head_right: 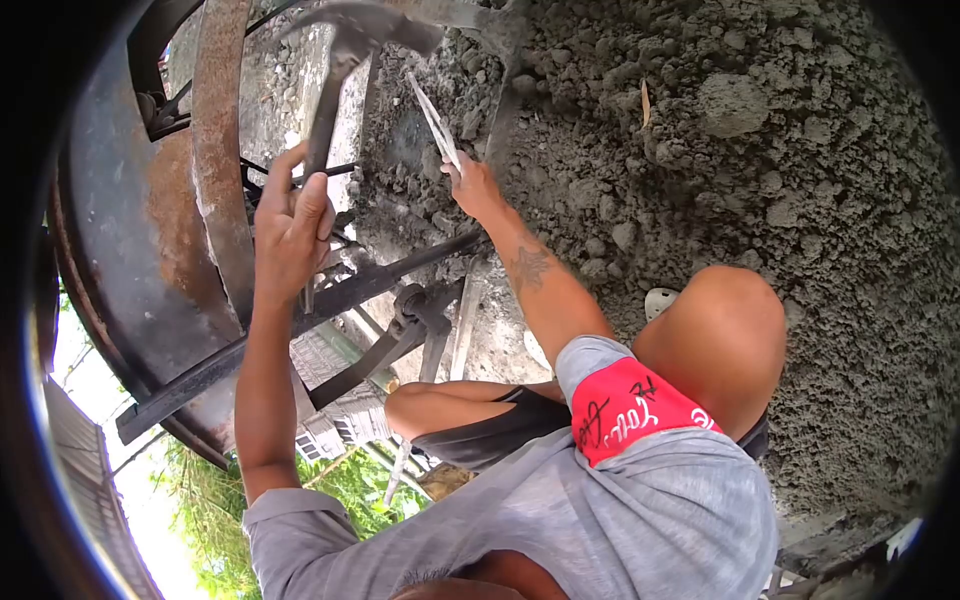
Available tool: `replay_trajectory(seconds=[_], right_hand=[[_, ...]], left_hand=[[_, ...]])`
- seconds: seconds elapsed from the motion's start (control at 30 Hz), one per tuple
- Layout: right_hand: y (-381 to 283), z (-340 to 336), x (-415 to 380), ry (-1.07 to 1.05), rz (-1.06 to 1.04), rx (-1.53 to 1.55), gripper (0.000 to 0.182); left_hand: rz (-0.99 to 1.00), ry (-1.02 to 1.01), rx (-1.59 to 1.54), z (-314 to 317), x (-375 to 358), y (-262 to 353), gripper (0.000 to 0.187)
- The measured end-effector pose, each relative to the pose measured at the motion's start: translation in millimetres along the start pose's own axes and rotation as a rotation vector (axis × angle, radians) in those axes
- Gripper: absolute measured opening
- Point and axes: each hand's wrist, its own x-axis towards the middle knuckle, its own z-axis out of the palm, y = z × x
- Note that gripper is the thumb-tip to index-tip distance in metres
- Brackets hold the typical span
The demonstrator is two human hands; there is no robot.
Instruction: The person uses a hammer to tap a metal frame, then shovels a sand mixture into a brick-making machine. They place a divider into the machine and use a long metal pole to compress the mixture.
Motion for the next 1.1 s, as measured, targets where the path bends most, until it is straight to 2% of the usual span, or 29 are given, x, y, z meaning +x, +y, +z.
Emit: replay_trajectory(seconds=[0.07, 0.1, 0.13, 0.23, 0.27, 0.37, 0.4, 0.43, 0.47, 0.53, 0.6, 0.67, 0.73, 0.77, 0.83, 0.87, 0.97, 1.0, 1.07, 1.1], right_hand=[[1.0, -0.9, 0.1, 0.008, 0.017, 0.041, 0.018], [1.1, -2.7, 0.8, 0.003, 0.014, 0.033, 0.018], [0.9, -4.3, 0.6, -0.004, 0.010, 0.027, 0.018], [-15.4, -13.9, 3.0, -0.088, 0.119, -0.031, 0.018], [-16.4, -13.9, -0.9, -0.137, 0.173, -0.073, 0.019], [15.6, 4.4, -13.0, -0.057, 0.062, -0.024, 0.019], [8.9, 5.7, -20.4, -0.012, 0.009, -0.012, 0.021], [4.1, 4.4, -22.2, -0.056, 0.114, -0.009, 0.020], [3.2, 6.5, -23.4, -0.068, 0.126, -0.009, 0.020], [-0.6, 9.2, -19.0, -0.073, 0.118, -0.042, 0.020], [-8.0, 4.6, -13.8, -0.129, 0.080, -0.074, 0.019], [-12.8, 2.1, -8.8, -0.246, 0.183, -0.028, 0.020], [0.7, 9.2, -3.4, -0.229, 0.127, 0.005, 0.021], [2.5, 9.9, -1.9, -0.290, 0.108, -0.004, 0.021], [-15.7, 0.7, -1.9, -0.393, 0.122, -0.046, 0.020], [-12.3, 5.2, -5.2, -0.394, 0.122, -0.055, 0.020], [-3.4, 21.9, -21.3, -0.159, 0.191, -0.097, 0.018], [7.8, 26.4, -21.9, -0.158, 0.186, -0.096, 0.018], [23.0, 32.4, -24.5, 0.008, 0.319, 0.028, 0.023], [28.1, 31.2, -22.6, 0.003, 0.342, 0.057, 0.022]], left_hand=[[0.267, 0.216, 0.232, 3.1, -3.9, 14.3, 0.047], [0.361, 0.235, 0.292, 0.2, -0.4, 8.2, 0.048], [0.357, 0.235, 0.294, 0.5, 2.0, 3.3, 0.048], [0.271, -0.094, 0.522, 2.7, 11.2, -25.4, 0.046], [0.142, -0.172, 0.594, 1.0, 15.6, -25.8, 0.046], [0.143, -0.198, 0.628, -11.1, 18.6, 3.6, 0.045], [0.169, -0.080, 0.568, -11.5, 13.8, 14.0, 0.044], [0.190, 0.035, 0.511, -12.0, 11.0, 21.6, 0.043], [0.284, 0.178, 0.460, -11.9, 11.2, 25.1, 0.041], [0.490, 0.339, 0.403, -19.1, 13.6, 22.9, 0.044], [0.442, 0.377, 0.394, -14.7, 1.4, 21.3, 0.039], [0.202, 0.342, 0.238, -2.7, -15.0, -1.1, 0.034], [0.029, 0.311, -0.241, 14.7, -34.7, -25.4, 0.028], [0.018, 0.309, -0.245, 23.2, -41.2, -43.5, 0.028], [0.152, 0.461, -0.503, 37.4, -50.0, -70.8, 0.027], [0.152, 0.463, -0.512, 40.2, -52.0, -71.7, 0.027], [-0.073, 0.415, -0.548, 47.8, -60.4, -76.8, 0.024], [-0.068, 0.418, -0.547, 50.4, -61.3, -80.3, 0.024], [-0.150, 0.332, -0.507, 56.9, -64.2, -87.5, 0.024], [-0.136, 0.329, -0.454, 58.7, -65.2, -92.8, 0.025]])
